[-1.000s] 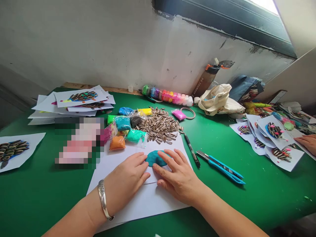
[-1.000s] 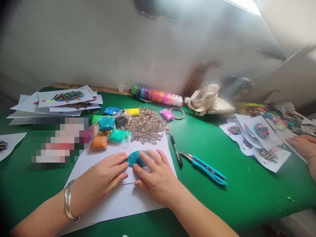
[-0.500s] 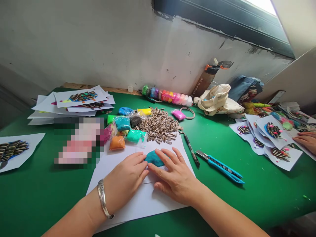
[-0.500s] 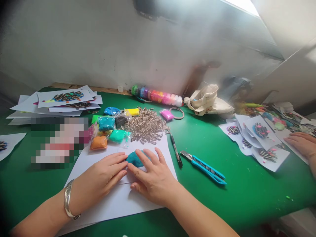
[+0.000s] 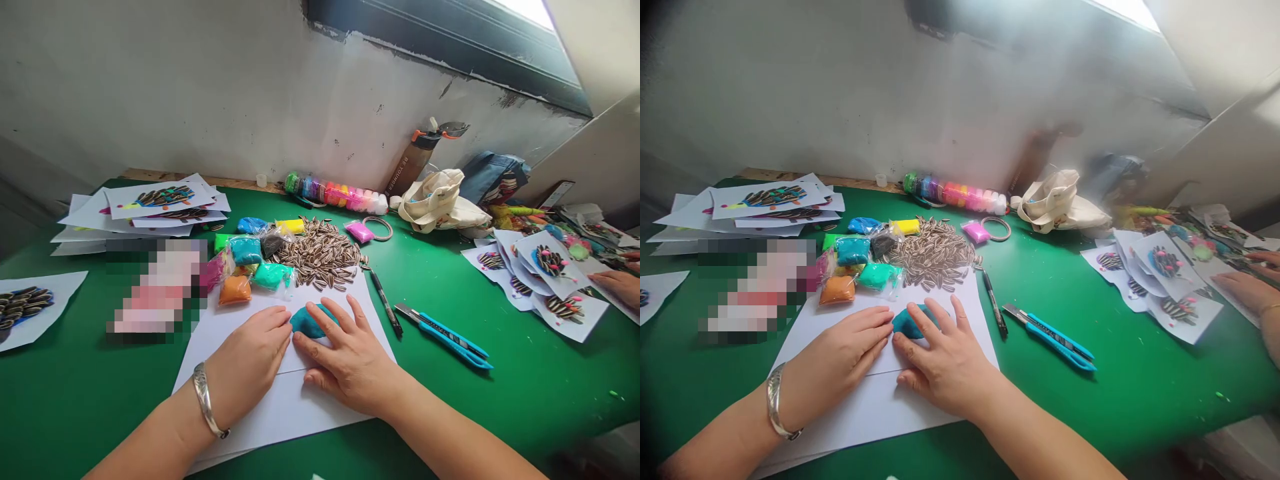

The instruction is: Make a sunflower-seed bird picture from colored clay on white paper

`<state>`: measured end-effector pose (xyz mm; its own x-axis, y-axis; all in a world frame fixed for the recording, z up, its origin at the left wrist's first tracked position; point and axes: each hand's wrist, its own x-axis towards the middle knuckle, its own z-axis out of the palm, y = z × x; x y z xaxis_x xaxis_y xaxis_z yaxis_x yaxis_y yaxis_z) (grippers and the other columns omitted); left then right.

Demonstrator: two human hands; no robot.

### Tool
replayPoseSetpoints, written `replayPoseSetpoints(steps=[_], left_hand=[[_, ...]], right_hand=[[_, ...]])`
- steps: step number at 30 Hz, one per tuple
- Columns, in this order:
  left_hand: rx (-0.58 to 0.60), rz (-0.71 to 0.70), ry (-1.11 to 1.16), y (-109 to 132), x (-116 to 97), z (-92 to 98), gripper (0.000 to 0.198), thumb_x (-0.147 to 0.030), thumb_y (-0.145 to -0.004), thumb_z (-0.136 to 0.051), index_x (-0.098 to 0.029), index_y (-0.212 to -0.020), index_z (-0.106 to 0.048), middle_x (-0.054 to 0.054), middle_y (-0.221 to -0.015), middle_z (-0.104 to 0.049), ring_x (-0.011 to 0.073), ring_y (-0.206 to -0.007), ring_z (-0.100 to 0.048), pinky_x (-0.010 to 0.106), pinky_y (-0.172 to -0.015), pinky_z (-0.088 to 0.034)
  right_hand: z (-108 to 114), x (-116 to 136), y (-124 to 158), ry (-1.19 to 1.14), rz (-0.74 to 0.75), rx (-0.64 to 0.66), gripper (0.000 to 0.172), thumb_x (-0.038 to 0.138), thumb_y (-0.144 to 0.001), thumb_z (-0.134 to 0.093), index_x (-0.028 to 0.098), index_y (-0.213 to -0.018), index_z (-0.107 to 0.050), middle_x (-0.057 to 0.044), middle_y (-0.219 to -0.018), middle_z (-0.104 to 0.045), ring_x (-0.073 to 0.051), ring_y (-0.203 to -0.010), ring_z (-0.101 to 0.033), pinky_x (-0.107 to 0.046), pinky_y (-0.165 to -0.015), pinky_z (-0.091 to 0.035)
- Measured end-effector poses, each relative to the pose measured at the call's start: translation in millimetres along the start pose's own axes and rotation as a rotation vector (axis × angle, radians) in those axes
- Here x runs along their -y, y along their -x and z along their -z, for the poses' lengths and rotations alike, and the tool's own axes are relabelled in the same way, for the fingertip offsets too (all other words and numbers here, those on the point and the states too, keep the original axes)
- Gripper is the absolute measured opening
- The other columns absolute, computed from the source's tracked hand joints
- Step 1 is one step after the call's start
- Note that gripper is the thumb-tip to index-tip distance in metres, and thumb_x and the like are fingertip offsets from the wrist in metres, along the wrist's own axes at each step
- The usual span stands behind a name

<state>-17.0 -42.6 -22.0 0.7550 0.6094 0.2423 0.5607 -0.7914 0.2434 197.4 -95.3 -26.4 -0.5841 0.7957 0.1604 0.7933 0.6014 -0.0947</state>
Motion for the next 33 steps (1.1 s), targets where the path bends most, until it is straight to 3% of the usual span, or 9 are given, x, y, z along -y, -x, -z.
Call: replayPoseSetpoints(steps=[6, 13, 28, 33], left_hand=[[0.011, 0.024, 0.032, 0.5, 0.2, -0.4, 0.038, -0.013, -0.093, -0.031, -0.012, -0.099, -0.068, 0.013, -0.109, -0.068, 0.0233, -0.11, -0.058, 0.038, -0.097, -0.049], [0.019, 0.039, 0.047, -0.4, -1.2, 0.3, 0.038, -0.013, -0.093, -0.03, -0.014, -0.097, -0.068, 0.011, -0.107, -0.067, 0.0231, -0.11, -0.058, 0.039, -0.098, -0.049], [0.01, 0.039, 0.06, -0.6, -2.6, 0.3, 0.035, -0.011, -0.092, -0.032, -0.014, -0.091, -0.067, 0.012, -0.104, -0.067, 0.0233, -0.11, -0.058, 0.039, -0.098, -0.049], [-0.001, 0.036, 0.069, -0.3, -2.8, -0.2, 0.035, -0.012, -0.092, -0.033, -0.013, -0.094, -0.068, 0.013, -0.104, -0.067, 0.0237, -0.111, -0.058, 0.039, -0.098, -0.049]], right_hand=[[-2.4, 1.1, 0.7, -0.005, -0.023, -0.018, 0.053, 0.053, -0.094, -0.039, 0.031, -0.142, -0.039, -0.012, -0.155, -0.024, -0.037, -0.14, -0.02, -0.068, -0.107, -0.013], [-3.1, 0.4, 3.3, 0.009, -0.05, -0.032, 0.055, 0.054, -0.092, -0.043, 0.029, -0.141, -0.041, -0.011, -0.155, -0.024, -0.037, -0.14, -0.019, -0.067, -0.108, -0.013], [-0.6, -5.4, 15.2, 0.033, -0.149, -0.049, 0.052, 0.05, -0.092, -0.044, 0.025, -0.138, -0.046, -0.012, -0.153, -0.029, -0.036, -0.139, -0.024, -0.065, -0.109, -0.014], [0.3, -7.4, 16.8, 0.048, -0.174, -0.053, 0.045, 0.047, -0.092, -0.046, 0.025, -0.131, -0.054, -0.01, -0.147, -0.04, -0.036, -0.137, -0.029, -0.065, -0.109, -0.014]])
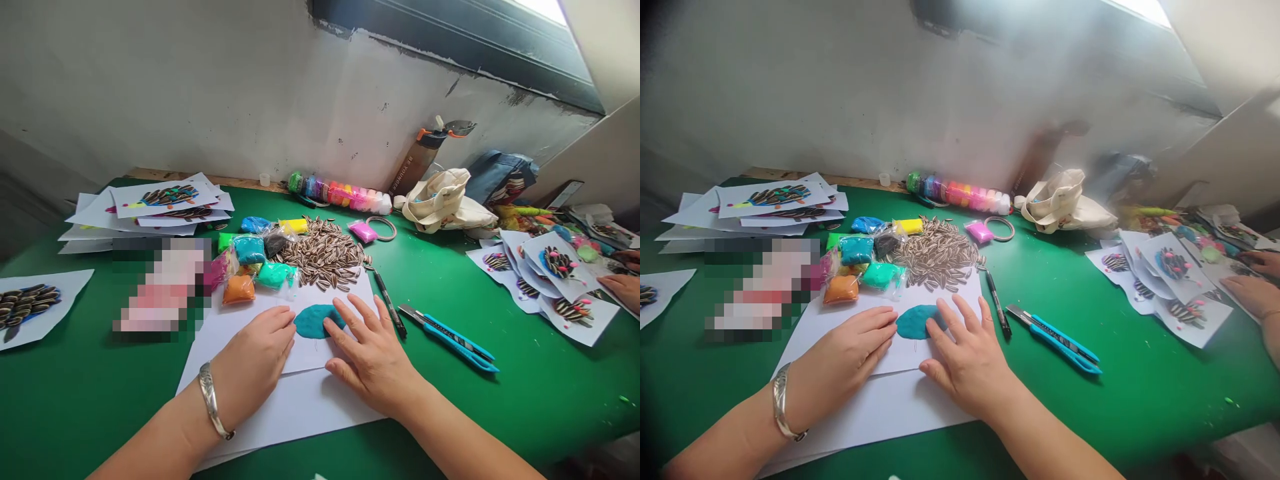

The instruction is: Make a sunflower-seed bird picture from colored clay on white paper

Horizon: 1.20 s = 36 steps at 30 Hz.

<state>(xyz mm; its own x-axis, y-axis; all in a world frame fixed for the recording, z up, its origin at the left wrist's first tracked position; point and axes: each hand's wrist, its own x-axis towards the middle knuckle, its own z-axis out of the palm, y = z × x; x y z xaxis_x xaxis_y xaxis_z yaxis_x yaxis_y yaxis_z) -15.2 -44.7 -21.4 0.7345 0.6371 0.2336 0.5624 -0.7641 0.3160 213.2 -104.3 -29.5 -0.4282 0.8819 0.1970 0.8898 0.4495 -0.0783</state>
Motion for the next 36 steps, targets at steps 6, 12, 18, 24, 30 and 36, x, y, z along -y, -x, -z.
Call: replayPoseSetpoints(steps=[6, 12, 18, 24, 30, 36], left_hand=[[0.005, -0.003, -0.015, -0.4, -0.7, 0.4, 0.036, -0.012, -0.093, -0.032, -0.013, -0.093, -0.068, 0.013, -0.105, -0.068, 0.024, -0.111, -0.058, 0.04, -0.098, -0.05], [-0.006, -0.011, -0.032, -0.1, -0.4, -0.7, 0.036, -0.012, -0.093, -0.032, -0.012, -0.094, -0.068, 0.013, -0.104, -0.068, 0.0235, -0.111, -0.058, 0.039, -0.098, -0.049], [0.001, -0.014, -0.035, 0.3, -0.8, -1.2, 0.035, -0.012, -0.093, -0.033, -0.012, -0.096, -0.068, 0.013, -0.107, -0.067, 0.0236, -0.112, -0.058, 0.04, -0.099, -0.049], [-0.024, -0.009, -0.005, 0.6, -1.0, -1.8, 0.036, -0.013, -0.093, -0.032, -0.013, -0.095, -0.068, 0.012, -0.107, -0.068, 0.0243, -0.112, -0.057, 0.041, -0.099, -0.049], [-0.015, -0.021, -0.031, 0.5, -0.5, -2.3, 0.036, -0.014, -0.094, -0.032, -0.012, -0.099, -0.068, 0.012, -0.107, -0.068, 0.0243, -0.113, -0.058, 0.04, -0.099, -0.049], [-0.012, -0.003, -0.026, 1.2, 0.0, -3.7, 0.034, -0.015, -0.094, -0.034, -0.013, -0.1, -0.068, 0.012, -0.11, -0.067, 0.0241, -0.113, -0.057, 0.04, -0.1, -0.048]], right_hand=[[2.1, -5.0, 2.5, 0.017, -0.036, -0.042, 0.044, 0.046, -0.092, -0.048, 0.025, -0.13, -0.055, -0.01, -0.148, -0.039, -0.035, -0.137, -0.029, -0.064, -0.109, -0.014], [2.4, -6.6, 3.2, 0.014, -0.024, -0.068, 0.04, 0.044, -0.092, -0.049, 0.024, -0.124, -0.059, -0.009, -0.144, -0.045, -0.034, -0.134, -0.034, -0.063, -0.11, -0.014], [2.3, -3.5, 0.8, -0.011, -0.005, -0.062, 0.037, 0.043, -0.092, -0.048, 0.026, -0.122, -0.06, -0.007, -0.141, -0.049, -0.033, -0.133, -0.035, -0.063, -0.11, -0.014], [2.2, -1.1, -2.8, -0.027, 0.008, -0.082, 0.036, 0.043, -0.091, -0.051, 0.026, -0.122, -0.061, -0.009, -0.143, -0.045, -0.034, -0.132, -0.036, -0.064, -0.109, -0.016], [0.1, 0.4, -4.9, -0.034, 0.012, -0.074, 0.036, 0.042, -0.09, -0.052, 0.027, -0.121, -0.06, -0.009, -0.144, -0.044, -0.033, -0.134, -0.034, -0.063, -0.11, -0.015], [-0.5, 0.0, -6.6, -0.051, 0.011, -0.051, 0.035, 0.041, -0.092, -0.048, 0.027, -0.121, -0.06, -0.007, -0.141, -0.047, -0.032, -0.133, -0.034, -0.063, -0.11, -0.013]])
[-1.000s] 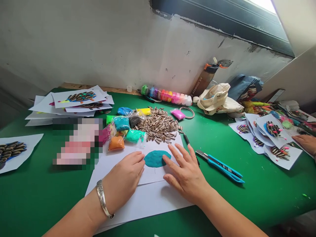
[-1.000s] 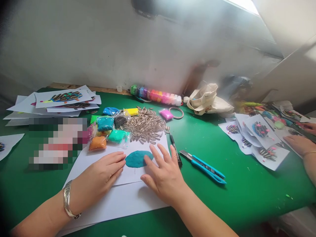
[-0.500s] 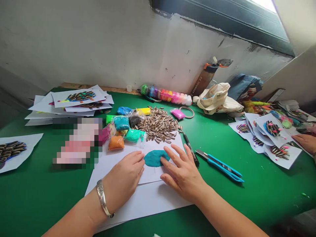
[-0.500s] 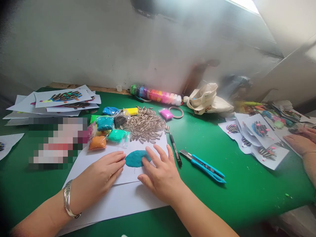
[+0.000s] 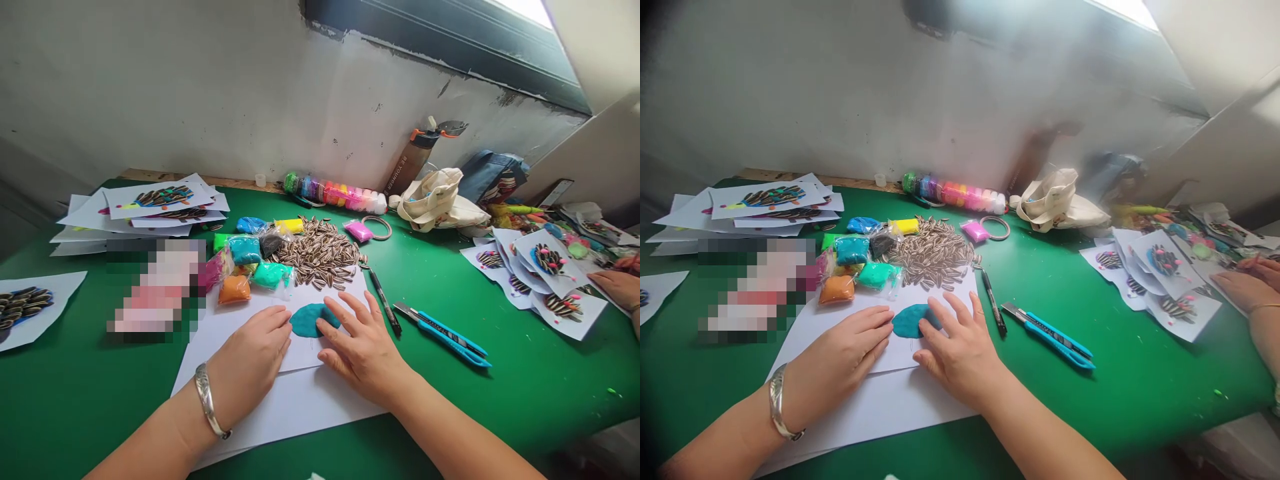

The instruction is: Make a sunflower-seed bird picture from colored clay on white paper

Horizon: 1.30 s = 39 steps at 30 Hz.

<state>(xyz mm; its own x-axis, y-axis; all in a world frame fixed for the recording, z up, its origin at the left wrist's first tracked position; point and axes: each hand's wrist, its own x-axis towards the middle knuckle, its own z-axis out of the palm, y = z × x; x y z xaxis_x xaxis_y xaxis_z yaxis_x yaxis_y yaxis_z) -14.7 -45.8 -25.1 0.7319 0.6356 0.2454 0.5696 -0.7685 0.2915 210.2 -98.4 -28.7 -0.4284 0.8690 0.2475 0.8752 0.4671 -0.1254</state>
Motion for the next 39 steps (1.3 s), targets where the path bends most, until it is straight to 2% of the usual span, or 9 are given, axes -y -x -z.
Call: replayPoseSetpoints(steps=[3, 12, 16, 20, 23, 26, 30, 34, 39], left_hand=[[-0.013, 0.009, 0.013, -0.5, -0.6, 0.7, 0.033, -0.015, -0.093, -0.034, -0.013, -0.1, -0.067, 0.012, -0.109, -0.067, 0.0235, -0.112, -0.057, 0.039, -0.099, -0.048], [0.003, -0.008, 0.007, -3.0, -2.3, 4.0, 0.032, -0.015, -0.093, -0.034, -0.015, -0.094, -0.066, 0.009, -0.1, -0.067, 0.0226, -0.109, -0.058, 0.038, -0.099, -0.047], [-0.005, -0.003, 0.015, -2.8, -3.1, 6.3, 0.033, -0.016, -0.094, -0.033, -0.015, -0.092, -0.066, 0.009, -0.097, -0.067, 0.0226, -0.105, -0.06, 0.039, -0.095, -0.05], [-0.039, 0.034, -0.041, -3.8, -10.8, 16.0, 0.032, -0.018, -0.095, -0.034, -0.014, -0.095, -0.065, 0.012, -0.1, -0.067, 0.0236, -0.099, -0.062, 0.04, -0.089, -0.053], [-0.061, 0.013, -0.077, -7.4, -20.1, 18.9, 0.03, -0.018, -0.095, -0.035, -0.013, -0.099, -0.065, 0.013, -0.107, -0.066, 0.0247, -0.105, -0.061, 0.042, -0.094, -0.051], [-0.009, 0.002, -0.105, -10.7, -25.6, 9.7, 0.027, -0.022, -0.093, -0.044, -0.012, -0.111, -0.062, 0.014, -0.121, -0.062, 0.0281, -0.118, -0.054, 0.045, -0.1, -0.047], [0.108, 0.028, -0.179, -8.5, -23.6, -11.8, 0.053, -0.04, -0.087, -0.058, -0.014, -0.132, -0.051, 0.019, -0.14, -0.048, 0.0361, -0.13, -0.042, 0.053, -0.104, -0.041], [0.149, 0.061, -0.206, -3.5, -20.2, -22.9, 0.061, -0.05, -0.089, -0.049, -0.017, -0.141, -0.041, 0.018, -0.148, -0.037, 0.0366, -0.135, -0.035, 0.056, -0.106, -0.034], [0.17, 0.08, -0.222, -2.6, -19.5, -25.8, 0.063, -0.056, -0.09, -0.043, -0.02, -0.142, -0.04, 0.016, -0.149, -0.036, 0.036, -0.136, -0.033, 0.055, -0.107, -0.031]], right_hand=[[-1.2, -1.6, -0.5, 0.009, -0.048, -0.027, 0.037, 0.042, -0.093, -0.048, 0.025, -0.124, -0.059, -0.01, -0.144, -0.044, -0.033, -0.133, -0.034, -0.063, -0.109, -0.016], [-6.9, -8.6, -0.1, -0.008, -0.13, -0.109, 0.035, 0.04, -0.094, -0.046, 0.023, -0.12, -0.061, -0.01, -0.138, -0.051, -0.031, -0.127, -0.041, -0.059, -0.108, -0.021], [-9.0, -11.7, -0.3, -0.024, -0.143, -0.112, 0.033, 0.041, -0.094, -0.045, 0.023, -0.114, -0.064, -0.008, -0.127, -0.06, -0.032, -0.121, -0.046, -0.059, -0.107, -0.019], [-10.6, -12.2, -0.6, -0.046, -0.139, -0.095, 0.031, 0.04, -0.094, -0.046, 0.024, -0.113, -0.064, -0.005, -0.124, -0.063, -0.032, -0.12, -0.046, -0.059, -0.107, -0.017], [-12.5, -14.4, -0.2, -0.073, -0.151, -0.121, 0.035, 0.04, -0.094, -0.045, 0.023, -0.12, -0.061, -0.006, -0.124, -0.063, -0.032, -0.118, -0.048, -0.06, -0.106, -0.02], [-15.1, -18.5, 0.0, -0.112, -0.162, -0.146, 0.043, 0.039, -0.094, -0.044, 0.019, -0.132, -0.052, -0.009, -0.124, -0.063, -0.03, -0.115, -0.05, -0.056, -0.104, -0.029], [-15.2, -22.5, 3.2, -0.134, -0.122, -0.136, 0.044, 0.037, -0.094, -0.046, 0.014, -0.13, -0.053, -0.011, -0.125, -0.062, -0.03, -0.116, -0.05, -0.049, -0.099, -0.039], [-9.3, -23.5, 13.1, -0.09, -0.077, -0.063, 0.042, 0.037, -0.093, -0.047, 0.018, -0.131, -0.054, -0.009, -0.132, -0.057, -0.031, -0.121, -0.047, -0.052, -0.101, -0.038], [-3.7, -22.8, 19.8, -0.036, -0.035, 0.025, 0.041, 0.036, -0.093, -0.049, 0.024, -0.132, -0.052, -0.007, -0.139, -0.051, -0.032, -0.127, -0.042, -0.056, -0.104, -0.034]])
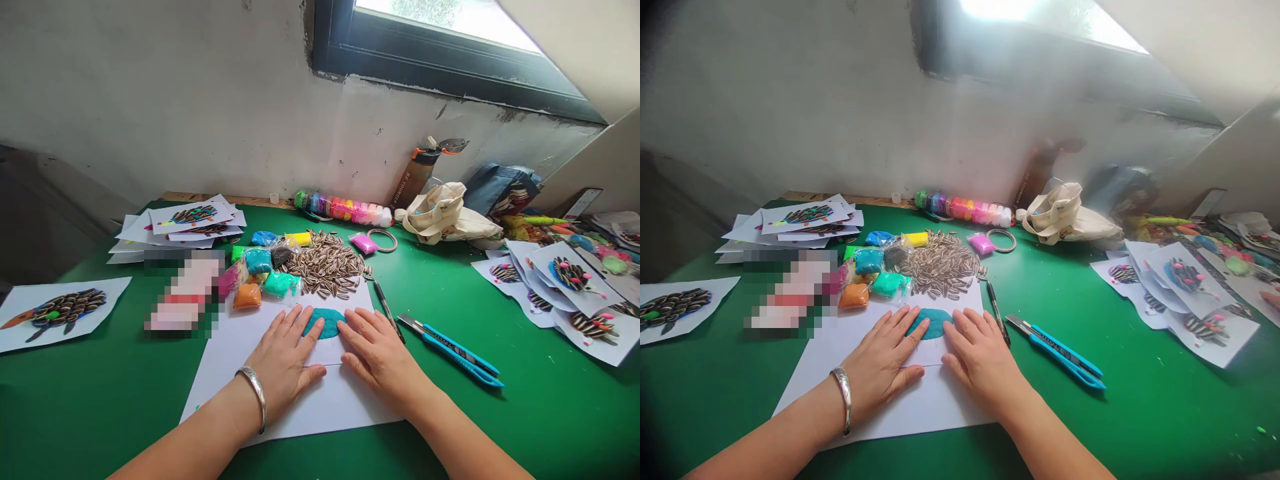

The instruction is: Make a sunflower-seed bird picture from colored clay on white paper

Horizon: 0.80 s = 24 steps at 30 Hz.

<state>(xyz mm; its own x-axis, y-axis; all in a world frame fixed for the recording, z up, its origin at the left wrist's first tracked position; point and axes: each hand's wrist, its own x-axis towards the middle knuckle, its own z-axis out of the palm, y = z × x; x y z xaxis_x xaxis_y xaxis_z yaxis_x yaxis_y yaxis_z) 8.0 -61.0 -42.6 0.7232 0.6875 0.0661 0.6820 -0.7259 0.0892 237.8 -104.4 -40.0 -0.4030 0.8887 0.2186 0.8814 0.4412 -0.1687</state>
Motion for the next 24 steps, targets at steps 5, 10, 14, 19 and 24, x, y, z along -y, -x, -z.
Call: replayPoseSetpoints(steps=[5, 10, 14, 19, 24], left_hand=[[-0.013, 0.014, -0.003, 0.3, 0.1, -6.0, 0.063, -0.056, -0.09, -0.042, -0.021, -0.143, -0.039, 0.015, -0.15, -0.035, 0.0347, -0.137, -0.032, 0.053, -0.109, -0.027], [-0.008, 0.025, 0.014, 0.4, -0.5, -8.1, 0.064, -0.056, -0.09, -0.042, -0.021, -0.144, -0.037, 0.014, -0.151, -0.033, 0.0343, -0.139, -0.029, 0.053, -0.11, -0.024], [0.032, 0.04, 0.022, -1.3, -1.9, -3.7, 0.064, -0.055, -0.091, -0.041, -0.02, -0.144, -0.036, 0.015, -0.151, -0.032, 0.0342, -0.139, -0.028, 0.053, -0.11, -0.025], [0.063, 0.065, 0.027, -4.4, -4.5, 0.5, 0.065, -0.053, -0.089, -0.046, -0.02, -0.144, -0.036, 0.015, -0.151, -0.032, 0.0342, -0.14, -0.026, 0.053, -0.111, -0.023], [0.035, 0.07, 0.046, -5.2, -6.9, 1.6, 0.062, -0.051, -0.09, -0.045, -0.02, -0.143, -0.038, 0.015, -0.151, -0.033, 0.0343, -0.14, -0.026, 0.054, -0.111, -0.022]], right_hand=[[-0.9, 2.8, -1.7, 0.015, -0.013, -0.012, 0.041, 0.037, -0.092, -0.05, 0.022, -0.131, -0.053, -0.008, -0.138, -0.051, -0.032, -0.127, -0.042, -0.056, -0.104, -0.034], [-3.2, 2.6, -1.3, 0.024, 0.016, -0.028, 0.039, 0.038, -0.093, -0.049, 0.024, -0.129, -0.055, -0.007, -0.137, -0.053, -0.032, -0.125, -0.043, -0.056, -0.103, -0.034], [-3.2, 3.0, -1.6, 0.023, 0.014, -0.051, 0.037, 0.037, -0.092, -0.05, 0.025, -0.126, -0.058, -0.007, -0.135, -0.054, -0.031, -0.123, -0.044, -0.055, -0.103, -0.035], [-2.3, 3.1, -2.4, 0.025, 0.028, -0.061, 0.042, 0.04, -0.091, -0.052, 0.026, -0.13, -0.055, -0.008, -0.134, -0.055, -0.03, -0.122, -0.045, -0.053, -0.101, -0.036], [-2.4, 1.7, -2.7, 0.031, 0.058, -0.102, 0.034, 0.037, -0.091, -0.053, 0.025, -0.122, -0.06, -0.009, -0.13, -0.057, -0.028, -0.12, -0.046, -0.05, -0.101, -0.037]])
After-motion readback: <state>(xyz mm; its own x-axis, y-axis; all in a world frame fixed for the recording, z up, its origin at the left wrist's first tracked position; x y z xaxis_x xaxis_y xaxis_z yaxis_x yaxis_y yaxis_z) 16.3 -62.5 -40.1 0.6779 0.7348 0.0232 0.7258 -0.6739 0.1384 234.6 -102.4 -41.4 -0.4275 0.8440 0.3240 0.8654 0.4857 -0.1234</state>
